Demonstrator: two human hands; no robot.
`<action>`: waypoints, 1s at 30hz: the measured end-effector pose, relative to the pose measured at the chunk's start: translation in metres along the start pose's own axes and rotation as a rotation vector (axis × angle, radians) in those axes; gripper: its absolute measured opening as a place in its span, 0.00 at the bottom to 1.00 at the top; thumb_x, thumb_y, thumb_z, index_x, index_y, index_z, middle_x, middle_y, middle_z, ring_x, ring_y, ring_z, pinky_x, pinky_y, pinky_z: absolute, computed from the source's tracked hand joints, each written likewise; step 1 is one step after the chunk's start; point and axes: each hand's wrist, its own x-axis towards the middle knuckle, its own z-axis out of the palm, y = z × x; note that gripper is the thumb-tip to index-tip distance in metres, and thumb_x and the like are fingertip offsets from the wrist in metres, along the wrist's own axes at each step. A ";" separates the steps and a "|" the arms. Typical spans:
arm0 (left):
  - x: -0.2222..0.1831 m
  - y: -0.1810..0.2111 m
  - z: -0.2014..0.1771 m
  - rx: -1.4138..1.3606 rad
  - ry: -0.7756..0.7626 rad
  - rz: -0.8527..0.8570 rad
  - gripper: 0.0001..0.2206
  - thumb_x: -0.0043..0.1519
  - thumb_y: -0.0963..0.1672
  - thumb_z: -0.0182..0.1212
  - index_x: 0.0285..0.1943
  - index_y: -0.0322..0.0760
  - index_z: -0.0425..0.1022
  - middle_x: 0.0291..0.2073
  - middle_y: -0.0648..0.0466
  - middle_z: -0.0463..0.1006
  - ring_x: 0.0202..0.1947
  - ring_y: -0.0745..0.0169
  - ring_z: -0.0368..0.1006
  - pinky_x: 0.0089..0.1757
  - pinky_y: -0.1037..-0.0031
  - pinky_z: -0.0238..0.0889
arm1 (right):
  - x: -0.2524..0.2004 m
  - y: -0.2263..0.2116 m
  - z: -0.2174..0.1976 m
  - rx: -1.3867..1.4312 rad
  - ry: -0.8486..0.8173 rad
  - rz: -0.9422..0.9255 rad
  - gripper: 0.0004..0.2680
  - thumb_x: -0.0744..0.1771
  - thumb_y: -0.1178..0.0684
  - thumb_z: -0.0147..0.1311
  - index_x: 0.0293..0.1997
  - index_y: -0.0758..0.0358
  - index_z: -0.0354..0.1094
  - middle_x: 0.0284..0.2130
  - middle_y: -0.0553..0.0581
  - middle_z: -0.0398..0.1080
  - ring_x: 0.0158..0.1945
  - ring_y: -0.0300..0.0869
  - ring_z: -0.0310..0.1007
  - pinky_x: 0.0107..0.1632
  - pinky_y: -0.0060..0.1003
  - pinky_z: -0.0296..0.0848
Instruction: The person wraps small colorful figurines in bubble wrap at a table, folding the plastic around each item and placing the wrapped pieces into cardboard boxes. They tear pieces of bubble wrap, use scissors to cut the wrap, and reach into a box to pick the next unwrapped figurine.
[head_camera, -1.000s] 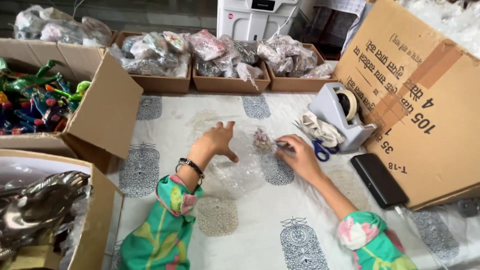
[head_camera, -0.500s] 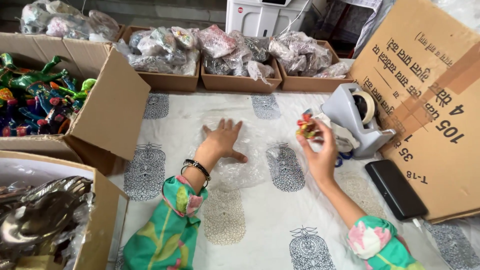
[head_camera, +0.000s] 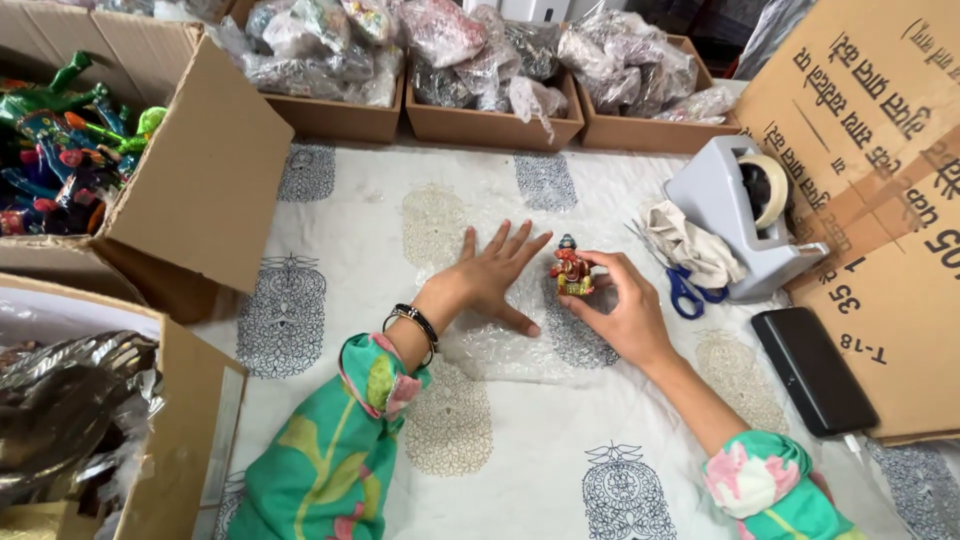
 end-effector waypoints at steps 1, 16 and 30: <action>-0.002 0.001 -0.006 -0.003 -0.004 -0.002 0.68 0.37 0.66 0.74 0.81 0.54 0.27 0.79 0.45 0.29 0.78 0.39 0.24 0.65 0.31 0.20 | 0.001 0.002 0.000 0.003 -0.004 0.003 0.22 0.62 0.49 0.68 0.61 0.60 0.67 0.50 0.58 0.74 0.49 0.45 0.79 0.50 0.38 0.77; 0.000 -0.046 -0.018 -0.036 -0.154 -0.036 0.65 0.33 0.61 0.78 0.81 0.53 0.41 0.81 0.55 0.37 0.79 0.42 0.22 0.64 0.26 0.20 | -0.013 -0.007 0.000 0.072 0.160 -0.207 0.21 0.65 0.46 0.65 0.62 0.63 0.65 0.54 0.61 0.71 0.55 0.45 0.73 0.59 0.41 0.72; -0.005 -0.038 -0.012 0.038 -0.162 -0.087 0.73 0.28 0.70 0.71 0.82 0.53 0.30 0.80 0.49 0.24 0.77 0.39 0.14 0.63 0.25 0.13 | -0.011 -0.009 0.011 -0.049 -0.078 -0.134 0.20 0.61 0.45 0.67 0.57 0.58 0.72 0.47 0.57 0.75 0.51 0.47 0.75 0.57 0.42 0.71</action>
